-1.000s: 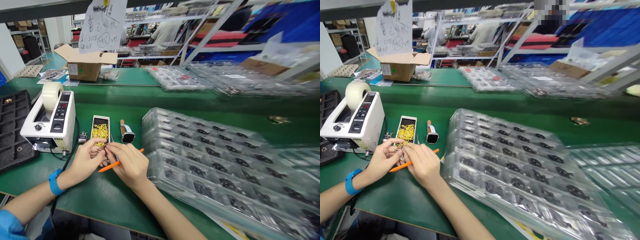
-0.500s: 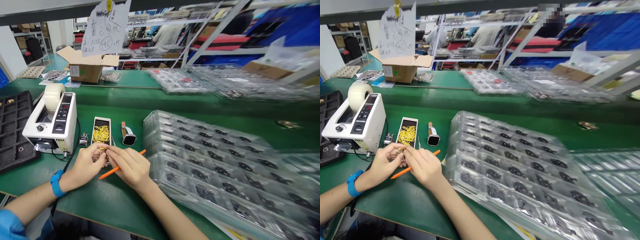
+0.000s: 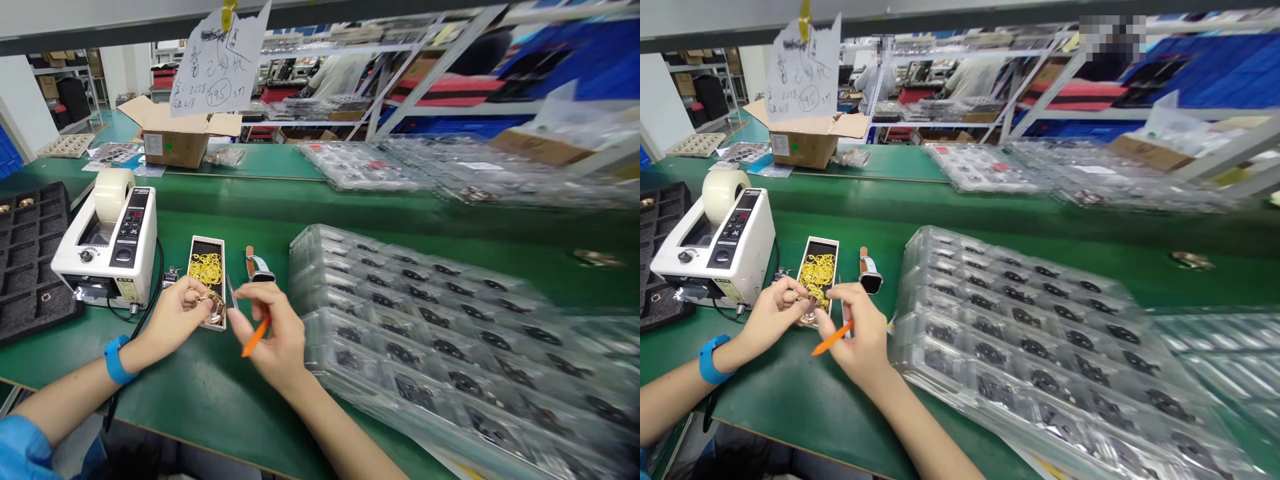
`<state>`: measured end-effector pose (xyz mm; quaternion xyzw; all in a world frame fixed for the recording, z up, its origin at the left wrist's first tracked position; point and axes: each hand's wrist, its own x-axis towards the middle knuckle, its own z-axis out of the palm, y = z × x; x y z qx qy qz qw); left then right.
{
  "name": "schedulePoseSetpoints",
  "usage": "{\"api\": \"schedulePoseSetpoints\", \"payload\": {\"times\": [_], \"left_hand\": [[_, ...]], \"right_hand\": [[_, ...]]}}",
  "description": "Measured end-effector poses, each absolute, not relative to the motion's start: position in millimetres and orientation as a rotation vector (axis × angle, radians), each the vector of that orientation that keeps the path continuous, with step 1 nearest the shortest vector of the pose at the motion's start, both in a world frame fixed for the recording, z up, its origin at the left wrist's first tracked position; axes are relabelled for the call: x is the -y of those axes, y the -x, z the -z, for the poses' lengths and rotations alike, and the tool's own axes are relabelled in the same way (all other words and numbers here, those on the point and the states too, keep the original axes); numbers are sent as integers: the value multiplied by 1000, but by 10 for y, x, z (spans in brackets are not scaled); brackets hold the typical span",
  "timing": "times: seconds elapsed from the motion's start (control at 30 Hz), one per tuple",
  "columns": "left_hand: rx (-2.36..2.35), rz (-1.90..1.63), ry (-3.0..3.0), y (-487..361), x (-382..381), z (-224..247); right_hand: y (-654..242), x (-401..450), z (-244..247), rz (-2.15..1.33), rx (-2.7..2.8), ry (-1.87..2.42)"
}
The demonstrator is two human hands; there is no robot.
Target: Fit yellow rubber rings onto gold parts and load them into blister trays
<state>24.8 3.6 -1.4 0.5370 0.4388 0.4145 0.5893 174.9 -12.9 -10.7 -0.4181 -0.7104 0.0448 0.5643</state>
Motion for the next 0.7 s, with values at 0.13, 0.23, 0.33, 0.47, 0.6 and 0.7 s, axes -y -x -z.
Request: {"api": "schedulePoseSetpoints", "payload": {"times": [0.13, 0.23, 0.33, 0.47, 0.6, 0.7], "left_hand": [[-989, -931, -1147, -222, -107, -47], [-960, -919, -1112, -208, -109, -88], [-924, -904, -1084, -204, -95, -94], [-923, -855, -1106, -210, -88, -66], [-992, -913, -1209, -220, -107, -48], [-1005, -933, -1236, -212, -127, -51]], "right_hand": [[-1814, 116, 19, -619, 1624, 1092], [-1831, 101, -30, -835, 1757, 1079], [-1825, 106, -47, -853, 1805, 1067], [-1776, 124, -2, -840, 1811, 1072], [-1714, 112, 89, -837, 1812, 1142], [-1712, 90, 122, -945, 1760, 1185]]}}
